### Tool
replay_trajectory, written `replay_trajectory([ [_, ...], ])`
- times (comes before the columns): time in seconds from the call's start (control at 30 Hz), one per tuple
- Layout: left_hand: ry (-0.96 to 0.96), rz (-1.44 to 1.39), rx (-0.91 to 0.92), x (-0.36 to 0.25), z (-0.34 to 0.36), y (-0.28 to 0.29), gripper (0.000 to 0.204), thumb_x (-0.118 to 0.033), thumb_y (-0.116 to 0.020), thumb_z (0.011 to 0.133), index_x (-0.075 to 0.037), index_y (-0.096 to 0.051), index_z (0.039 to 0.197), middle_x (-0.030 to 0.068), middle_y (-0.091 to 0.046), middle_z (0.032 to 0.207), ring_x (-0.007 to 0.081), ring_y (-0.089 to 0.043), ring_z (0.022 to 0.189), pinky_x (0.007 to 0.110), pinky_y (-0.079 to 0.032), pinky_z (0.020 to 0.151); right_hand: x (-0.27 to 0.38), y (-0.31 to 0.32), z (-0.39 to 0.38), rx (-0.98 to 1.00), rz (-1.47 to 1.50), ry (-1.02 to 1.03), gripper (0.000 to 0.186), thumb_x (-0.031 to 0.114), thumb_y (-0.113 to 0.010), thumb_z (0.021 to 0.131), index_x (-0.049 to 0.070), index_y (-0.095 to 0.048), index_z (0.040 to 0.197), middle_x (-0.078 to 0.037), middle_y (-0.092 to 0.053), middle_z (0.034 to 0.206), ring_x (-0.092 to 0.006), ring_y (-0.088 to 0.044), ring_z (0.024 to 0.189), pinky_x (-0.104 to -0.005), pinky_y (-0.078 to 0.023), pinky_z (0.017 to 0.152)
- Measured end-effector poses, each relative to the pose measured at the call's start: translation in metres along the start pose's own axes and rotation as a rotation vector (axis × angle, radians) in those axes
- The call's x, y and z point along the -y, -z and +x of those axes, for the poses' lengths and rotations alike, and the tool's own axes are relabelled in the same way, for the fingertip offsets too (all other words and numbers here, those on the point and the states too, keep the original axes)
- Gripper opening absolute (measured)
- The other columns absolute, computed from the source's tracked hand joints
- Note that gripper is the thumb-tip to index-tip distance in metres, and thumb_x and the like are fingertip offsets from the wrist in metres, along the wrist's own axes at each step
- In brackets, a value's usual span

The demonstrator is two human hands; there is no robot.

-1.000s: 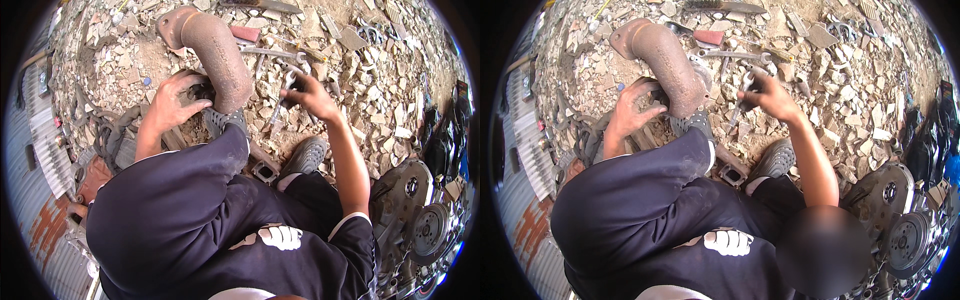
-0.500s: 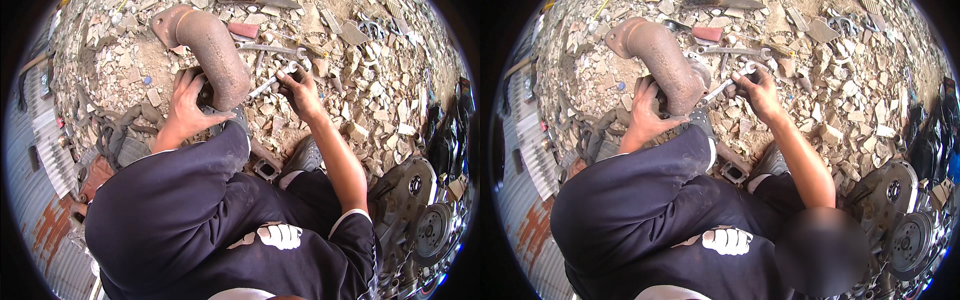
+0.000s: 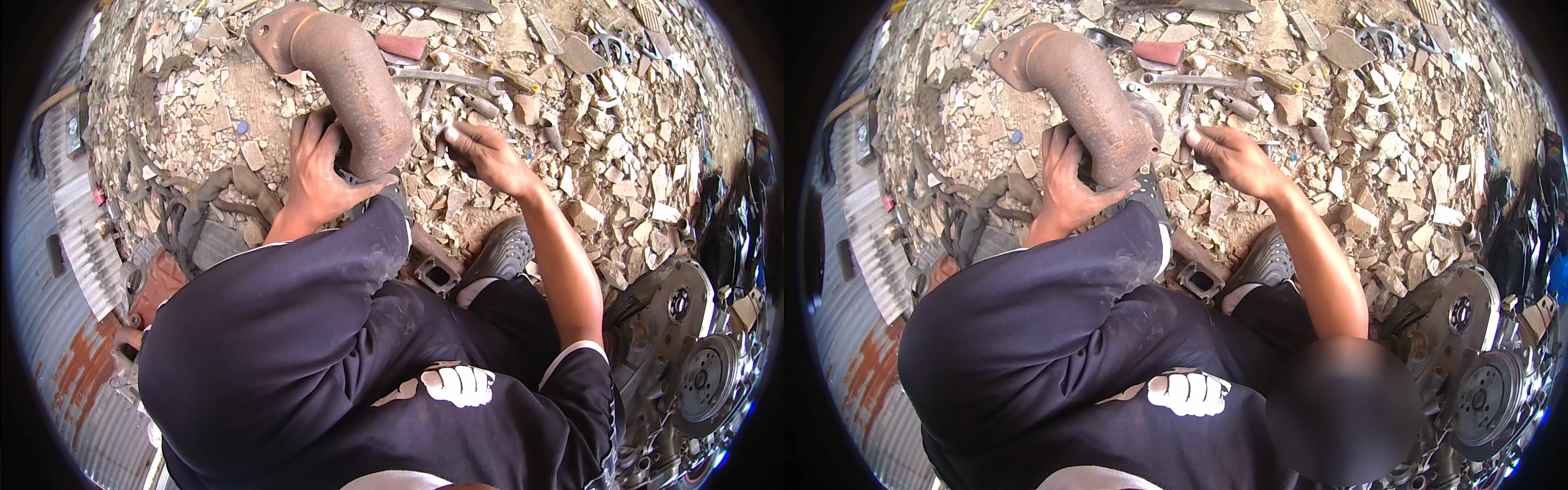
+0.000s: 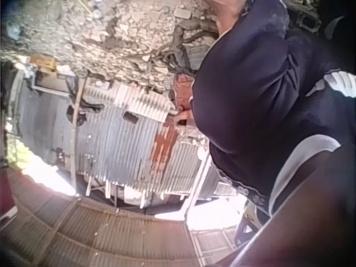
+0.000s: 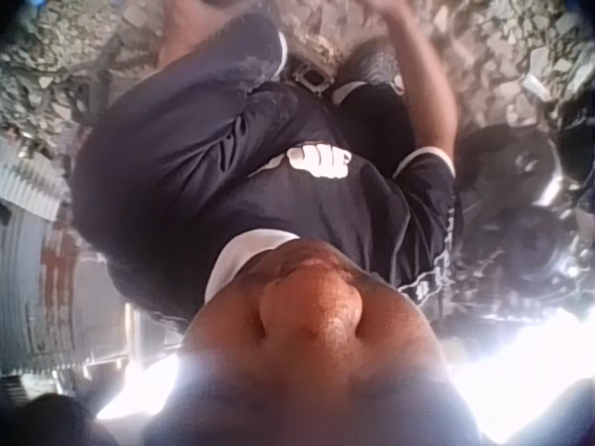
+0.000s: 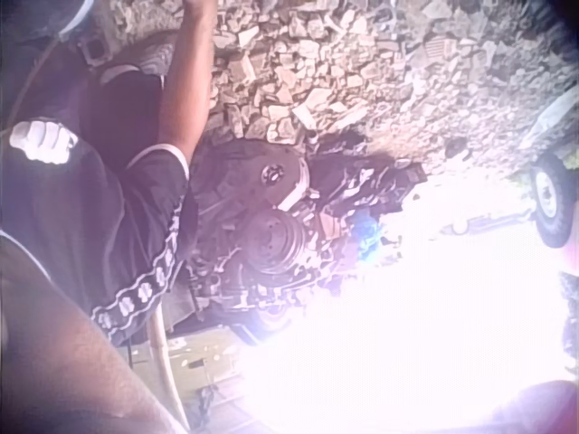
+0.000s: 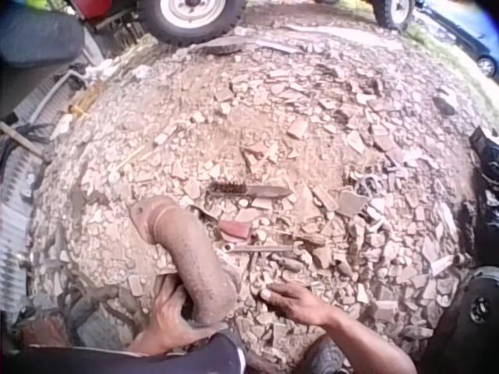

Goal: The person is sitting on the ground and working on a metal part, possibly a pipe or exhaust component. They use a wrench to tighten or loosen bolts on the part, handling it with both hands and adjusting its position repeatedly.

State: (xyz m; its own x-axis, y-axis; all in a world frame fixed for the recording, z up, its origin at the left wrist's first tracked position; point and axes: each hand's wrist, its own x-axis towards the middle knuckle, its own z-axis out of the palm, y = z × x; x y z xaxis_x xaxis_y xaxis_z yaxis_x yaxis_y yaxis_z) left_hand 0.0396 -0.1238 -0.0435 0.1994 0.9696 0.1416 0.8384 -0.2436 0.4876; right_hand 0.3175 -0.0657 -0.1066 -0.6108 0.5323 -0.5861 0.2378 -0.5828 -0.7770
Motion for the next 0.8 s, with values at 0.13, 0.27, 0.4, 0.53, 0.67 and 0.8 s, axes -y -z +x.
replay_trajectory([
  [0.13,0.007,0.001,0.000,0.000,-0.001,0.000,0.080,-0.036,-0.097,0.054,-0.001,-0.064,0.118,0.0177,-0.057,0.126,0.0390,-0.052,0.113,0.052,-0.045,0.097,0.025,0.003,-0.007,0.168,-0.438,0.029,0.044,0.045,-0.058,0.105,0.006,-0.076,0.106,-0.008,-0.058,0.065,-0.0179,-0.055,0.065,-0.0388,-0.047,0.067],
  [0.27,-0.011,0.034,0.008,0.003,-0.001,-0.003,0.085,-0.040,-0.098,0.054,0.001,-0.064,0.120,0.0212,-0.057,0.121,0.0413,-0.052,0.110,0.054,-0.043,0.097,0.057,-0.004,-0.008,0.227,-0.766,0.076,0.045,0.046,-0.060,0.102,0.006,-0.076,0.115,-0.016,-0.073,0.083,-0.0343,-0.069,0.079,-0.0454,-0.053,0.079],
  [0.4,-0.015,0.066,0.004,0.000,0.001,-0.003,0.076,-0.038,-0.096,0.056,0.000,-0.065,0.115,0.0190,-0.058,0.122,0.0401,-0.053,0.109,0.053,-0.045,0.095,0.056,-0.009,-0.002,0.222,-0.793,0.109,0.048,0.048,-0.060,0.101,0.005,-0.076,0.115,-0.019,-0.077,0.102,-0.0356,-0.073,0.097,-0.0449,-0.056,0.091],
  [0.53,-0.018,0.081,0.000,0.002,0.000,-0.004,0.073,-0.039,-0.095,0.058,-0.001,-0.066,0.114,0.0180,-0.058,0.122,0.0395,-0.053,0.109,0.052,-0.047,0.094,0.053,-0.008,0.009,0.272,-0.793,0.087,0.048,0.050,-0.063,0.099,0.006,-0.078,0.113,-0.017,-0.077,0.097,-0.0321,-0.074,0.093,-0.0441,-0.056,0.088],
  [0.67,-0.039,0.064,-0.031,0.004,0.000,-0.008,0.085,-0.040,-0.098,0.052,0.000,-0.063,0.118,0.0212,-0.056,0.118,0.0420,-0.051,0.106,0.055,-0.044,0.094,0.045,0.001,0.027,0.316,-0.775,0.187,0.052,0.054,-0.065,0.097,0.006,-0.079,0.110,-0.015,-0.078,0.093,-0.0287,-0.074,0.087,-0.0425,-0.056,0.084],
  [0.8,-0.036,0.078,-0.034,0.002,0.001,-0.009,0.085,-0.040,-0.098,0.052,0.000,-0.063,0.118,0.0212,-0.056,0.118,0.0423,-0.051,0.106,0.056,-0.044,0.093,0.059,0.003,0.037,0.393,-0.768,0.005,0.051,0.054,-0.071,0.093,0.007,-0.079,0.112,-0.009,-0.079,0.091,-0.0206,-0.074,0.085,-0.0388,-0.056,0.081],
])
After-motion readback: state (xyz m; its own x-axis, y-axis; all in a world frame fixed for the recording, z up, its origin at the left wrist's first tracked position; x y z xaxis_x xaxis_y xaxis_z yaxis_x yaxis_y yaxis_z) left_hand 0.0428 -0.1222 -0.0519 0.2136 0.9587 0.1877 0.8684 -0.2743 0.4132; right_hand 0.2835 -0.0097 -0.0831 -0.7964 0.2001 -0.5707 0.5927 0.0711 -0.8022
